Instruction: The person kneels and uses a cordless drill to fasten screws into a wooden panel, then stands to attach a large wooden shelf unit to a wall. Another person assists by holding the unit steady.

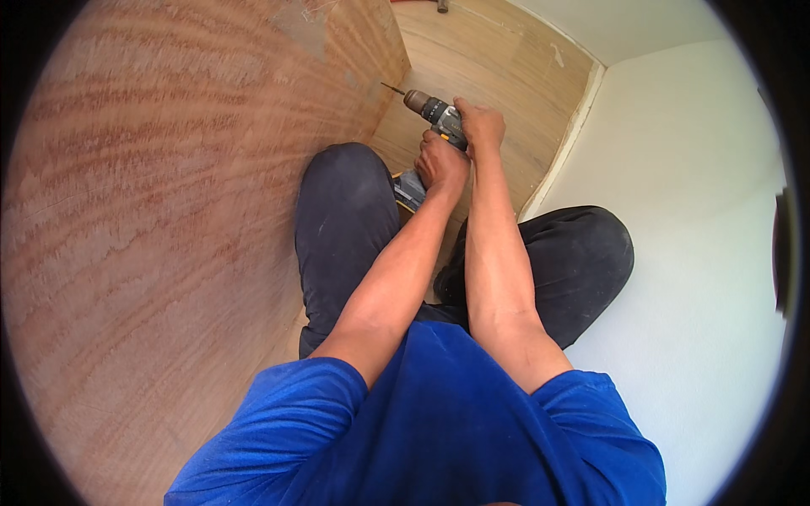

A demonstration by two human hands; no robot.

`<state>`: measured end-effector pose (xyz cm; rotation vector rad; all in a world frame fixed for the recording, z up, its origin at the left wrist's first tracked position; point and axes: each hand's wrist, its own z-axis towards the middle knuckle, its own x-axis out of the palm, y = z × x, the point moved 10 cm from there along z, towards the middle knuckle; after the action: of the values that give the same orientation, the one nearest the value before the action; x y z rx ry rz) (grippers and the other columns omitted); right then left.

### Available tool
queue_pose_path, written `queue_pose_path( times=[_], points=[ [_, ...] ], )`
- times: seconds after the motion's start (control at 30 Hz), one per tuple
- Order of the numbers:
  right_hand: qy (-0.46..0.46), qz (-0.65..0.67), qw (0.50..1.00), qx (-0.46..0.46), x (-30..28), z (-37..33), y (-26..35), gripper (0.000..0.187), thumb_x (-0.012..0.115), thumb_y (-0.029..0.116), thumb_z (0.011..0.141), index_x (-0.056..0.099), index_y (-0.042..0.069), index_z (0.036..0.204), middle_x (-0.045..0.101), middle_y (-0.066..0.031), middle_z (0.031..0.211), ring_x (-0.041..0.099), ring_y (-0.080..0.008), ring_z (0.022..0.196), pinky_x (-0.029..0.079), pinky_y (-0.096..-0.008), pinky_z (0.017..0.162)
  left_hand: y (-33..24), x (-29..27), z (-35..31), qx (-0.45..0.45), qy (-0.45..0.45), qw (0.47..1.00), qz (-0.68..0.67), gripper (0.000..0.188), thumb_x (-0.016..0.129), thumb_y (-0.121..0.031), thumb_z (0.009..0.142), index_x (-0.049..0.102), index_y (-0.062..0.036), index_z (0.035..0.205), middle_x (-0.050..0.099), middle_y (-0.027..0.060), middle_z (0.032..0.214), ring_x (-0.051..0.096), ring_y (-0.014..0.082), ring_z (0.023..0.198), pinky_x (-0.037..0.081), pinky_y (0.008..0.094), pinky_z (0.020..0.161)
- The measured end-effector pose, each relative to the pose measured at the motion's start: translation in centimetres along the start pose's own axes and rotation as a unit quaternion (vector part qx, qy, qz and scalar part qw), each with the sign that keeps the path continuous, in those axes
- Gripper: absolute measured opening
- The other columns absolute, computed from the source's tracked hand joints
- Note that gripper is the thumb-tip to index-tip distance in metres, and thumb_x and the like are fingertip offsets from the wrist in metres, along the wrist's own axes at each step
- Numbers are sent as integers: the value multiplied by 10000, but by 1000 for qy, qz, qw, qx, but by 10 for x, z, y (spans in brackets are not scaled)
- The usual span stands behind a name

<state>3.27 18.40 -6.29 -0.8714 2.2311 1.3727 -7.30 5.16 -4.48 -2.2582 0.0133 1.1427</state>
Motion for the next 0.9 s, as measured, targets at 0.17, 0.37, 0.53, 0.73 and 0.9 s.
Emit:
queue_pose_path(
  times=[0.17, 0.37, 0.53, 0.73, 0.9],
  points=[
    [-6, 0, 1000, -5, 13, -14, 0, 496, 721, 498, 772, 826, 26, 879, 769, -262, 916, 755, -435, 912, 572, -503, 861, 16, -10, -2, -11, 2, 1000, 20, 641, 872, -308, 816, 519, 35, 1228, 680, 271, 1203, 705, 435, 1114, 529, 524, 1003],
    [5, 18, 1000, 7, 10, -12, 5, 499, 714, 501, 776, 825, 26, 884, 767, -262, 926, 751, -444, 914, 571, -507, 858, 12, -10, 2, -1, -6, 1000, 5, 637, 872, -314, 815, 525, 33, 1221, 688, 271, 1185, 710, 433, 1106, 538, 525, 987],
    [-3, 9, 1000, -1, 6, -6, 5, 495, 724, 507, 767, 831, 36, 877, 771, -255, 901, 760, -433, 889, 578, -505, 839, 5, -10, 0, 4, -3, 1000, -3, 636, 871, -330, 817, 535, 39, 1211, 700, 279, 1167, 707, 445, 1109, 540, 528, 975],
    [1, 8, 1000, 8, 1, -6, 7, 499, 727, 512, 762, 832, 39, 882, 772, -254, 901, 762, -431, 903, 581, -505, 845, 2, -8, 0, -3, -5, 1000, -19, 637, 864, -352, 828, 553, 56, 1205, 710, 303, 1160, 695, 470, 1125, 534, 542, 964],
    [-11, -7, 1000, -16, -2, 1, 7, 501, 724, 509, 768, 831, 38, 903, 773, -255, 933, 757, -439, 924, 583, -513, 857, -5, -9, -3, 0, -5, 1000, -31, 621, 850, -356, 840, 562, 56, 1204, 711, 302, 1164, 692, 470, 1133, 531, 542, 967]
  ],
)
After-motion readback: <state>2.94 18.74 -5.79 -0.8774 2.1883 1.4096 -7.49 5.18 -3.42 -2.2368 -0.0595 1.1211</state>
